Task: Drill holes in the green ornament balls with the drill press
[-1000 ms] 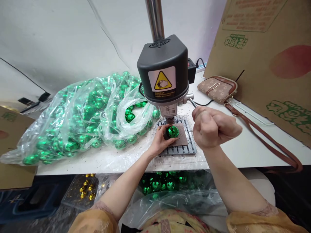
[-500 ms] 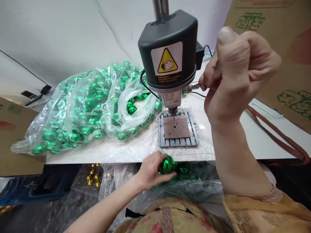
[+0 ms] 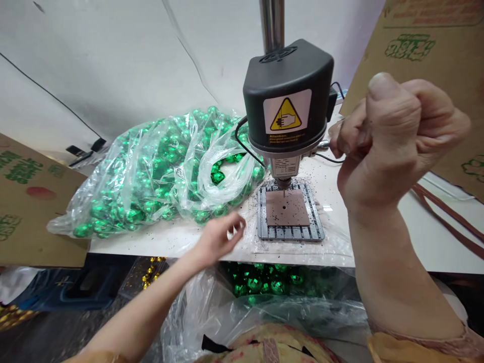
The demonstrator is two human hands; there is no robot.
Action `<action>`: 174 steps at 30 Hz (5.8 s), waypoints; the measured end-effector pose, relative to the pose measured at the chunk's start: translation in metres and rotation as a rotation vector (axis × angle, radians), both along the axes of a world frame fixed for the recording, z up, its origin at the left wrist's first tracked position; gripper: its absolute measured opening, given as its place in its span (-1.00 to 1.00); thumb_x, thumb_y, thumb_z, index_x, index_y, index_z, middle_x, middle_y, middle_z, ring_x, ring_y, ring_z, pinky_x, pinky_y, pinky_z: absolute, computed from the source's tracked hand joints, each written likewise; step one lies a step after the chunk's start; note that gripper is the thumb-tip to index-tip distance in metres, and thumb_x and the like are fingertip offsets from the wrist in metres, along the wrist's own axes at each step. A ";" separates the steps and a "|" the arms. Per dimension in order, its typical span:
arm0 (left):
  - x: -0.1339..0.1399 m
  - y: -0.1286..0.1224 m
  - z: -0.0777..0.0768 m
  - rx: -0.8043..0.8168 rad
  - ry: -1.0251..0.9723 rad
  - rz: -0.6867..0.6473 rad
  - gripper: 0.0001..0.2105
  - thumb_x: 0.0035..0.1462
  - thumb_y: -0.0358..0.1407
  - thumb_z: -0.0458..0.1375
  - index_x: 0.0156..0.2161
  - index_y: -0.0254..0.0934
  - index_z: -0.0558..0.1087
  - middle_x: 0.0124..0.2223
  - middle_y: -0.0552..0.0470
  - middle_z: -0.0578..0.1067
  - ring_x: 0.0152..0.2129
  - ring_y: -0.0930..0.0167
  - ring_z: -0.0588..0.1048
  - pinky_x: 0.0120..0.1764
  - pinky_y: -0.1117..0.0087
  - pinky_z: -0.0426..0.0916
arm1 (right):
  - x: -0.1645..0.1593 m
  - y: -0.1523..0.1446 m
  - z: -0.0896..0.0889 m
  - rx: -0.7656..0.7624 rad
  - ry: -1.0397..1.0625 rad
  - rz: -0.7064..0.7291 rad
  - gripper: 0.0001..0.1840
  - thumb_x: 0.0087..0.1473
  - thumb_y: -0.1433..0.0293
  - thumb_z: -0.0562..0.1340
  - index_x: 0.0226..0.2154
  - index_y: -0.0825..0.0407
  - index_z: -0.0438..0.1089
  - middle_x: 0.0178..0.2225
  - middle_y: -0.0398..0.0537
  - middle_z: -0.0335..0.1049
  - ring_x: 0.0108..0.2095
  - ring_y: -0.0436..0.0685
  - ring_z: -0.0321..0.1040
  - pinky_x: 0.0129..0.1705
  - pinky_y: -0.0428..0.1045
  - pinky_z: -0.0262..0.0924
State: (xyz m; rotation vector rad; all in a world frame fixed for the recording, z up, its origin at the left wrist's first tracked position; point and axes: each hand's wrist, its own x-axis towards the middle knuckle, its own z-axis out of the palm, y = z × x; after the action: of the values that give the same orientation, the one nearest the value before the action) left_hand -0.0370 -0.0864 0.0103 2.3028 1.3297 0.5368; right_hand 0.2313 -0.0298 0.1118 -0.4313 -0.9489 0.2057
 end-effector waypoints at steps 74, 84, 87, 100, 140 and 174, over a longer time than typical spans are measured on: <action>0.096 0.072 -0.090 -0.196 -0.717 -0.011 -0.52 0.18 -0.05 0.28 0.13 -0.21 0.37 0.11 -0.13 0.51 0.12 0.20 0.46 0.20 0.13 0.34 | 0.002 -0.009 -0.009 -0.102 -0.169 -0.044 -0.46 0.17 0.03 0.18 -0.61 -0.05 -0.02 -0.70 -0.21 -0.07 -0.65 0.01 -0.07 -0.55 0.06 -0.10; 0.110 0.064 -0.092 -0.215 -0.863 0.002 -0.42 -0.02 -0.12 0.44 0.07 -0.22 0.39 0.05 -0.12 0.54 0.04 0.21 0.52 0.15 0.12 0.39 | 0.001 -0.013 -0.004 -0.155 -0.112 -0.025 -0.38 0.13 0.09 0.26 -0.69 -0.04 -0.08 -0.73 -0.23 -0.06 -0.67 -0.04 -0.13 -0.58 0.06 -0.12; 0.109 0.062 -0.091 -0.220 -0.829 0.020 -0.42 -0.03 -0.12 0.45 0.06 -0.23 0.40 0.03 -0.12 0.55 0.01 0.21 0.53 0.13 0.11 0.41 | 0.002 -0.012 -0.005 -0.144 -0.118 -0.022 -0.39 0.14 0.11 0.25 -0.68 -0.03 -0.08 -0.73 -0.23 -0.05 -0.68 -0.05 -0.12 -0.59 0.05 -0.11; 0.105 0.058 -0.082 -0.166 -0.716 0.000 -0.45 0.03 -0.12 0.42 0.08 -0.23 0.39 0.03 -0.12 0.55 -0.01 0.22 0.53 0.10 0.14 0.40 | 0.001 -0.010 -0.016 -0.025 -0.154 -0.064 -0.44 0.22 0.32 0.20 -0.66 0.00 -0.11 -0.71 -0.26 -0.15 -0.68 -0.11 -0.12 -0.60 -0.01 -0.15; 0.105 0.056 -0.083 -0.127 -0.730 0.002 -0.44 0.02 -0.07 0.42 0.07 -0.23 0.39 0.02 -0.12 0.54 0.00 0.20 0.53 0.11 0.13 0.41 | 0.006 -0.006 -0.067 0.262 -0.211 -0.054 -0.49 0.05 0.46 0.21 -0.66 0.02 -0.17 -0.73 -0.29 -0.14 -0.74 -0.13 -0.15 -0.66 -0.04 -0.05; -0.006 0.021 -0.014 0.139 -0.043 -0.035 -0.78 0.15 -0.42 0.04 -0.25 -0.15 0.53 -0.30 -0.03 0.57 -0.33 0.29 0.55 -0.22 0.28 0.44 | 0.002 -0.004 -0.008 0.024 -0.016 0.006 -0.57 0.08 0.42 0.28 -0.70 -0.04 0.11 -0.78 -0.30 -0.05 -0.74 -0.06 -0.04 -0.63 0.02 -0.07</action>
State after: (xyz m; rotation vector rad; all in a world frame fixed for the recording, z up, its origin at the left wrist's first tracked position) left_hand -0.0425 -0.0656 -0.0032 2.4062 1.2657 0.6828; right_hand 0.2335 -0.0340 0.1034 -0.4087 -0.9679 0.1965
